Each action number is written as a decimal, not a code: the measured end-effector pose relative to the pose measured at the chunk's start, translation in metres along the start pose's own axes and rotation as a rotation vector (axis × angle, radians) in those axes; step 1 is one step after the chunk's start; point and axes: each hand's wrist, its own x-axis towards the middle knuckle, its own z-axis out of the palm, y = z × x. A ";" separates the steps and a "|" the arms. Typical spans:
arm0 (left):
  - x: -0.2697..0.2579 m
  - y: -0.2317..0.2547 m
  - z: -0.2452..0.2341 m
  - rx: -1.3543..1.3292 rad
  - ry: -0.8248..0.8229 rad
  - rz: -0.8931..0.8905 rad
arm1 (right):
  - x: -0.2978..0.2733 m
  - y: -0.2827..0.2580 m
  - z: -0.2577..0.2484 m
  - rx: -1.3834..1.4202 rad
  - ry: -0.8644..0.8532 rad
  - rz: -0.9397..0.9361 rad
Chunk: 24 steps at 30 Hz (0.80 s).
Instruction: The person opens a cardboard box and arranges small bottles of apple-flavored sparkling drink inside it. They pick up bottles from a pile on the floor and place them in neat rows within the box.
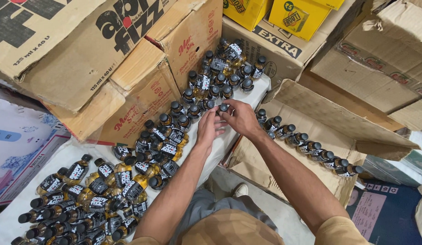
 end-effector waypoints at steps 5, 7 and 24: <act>0.009 -0.016 0.003 -0.015 0.038 -0.009 | -0.012 0.005 -0.008 0.022 0.041 -0.021; 0.012 -0.023 0.003 -0.028 0.057 -0.016 | -0.018 0.003 -0.011 0.026 0.063 -0.043; 0.016 -0.055 -0.002 -0.241 0.024 -0.304 | -0.026 0.024 -0.016 0.074 0.132 -0.093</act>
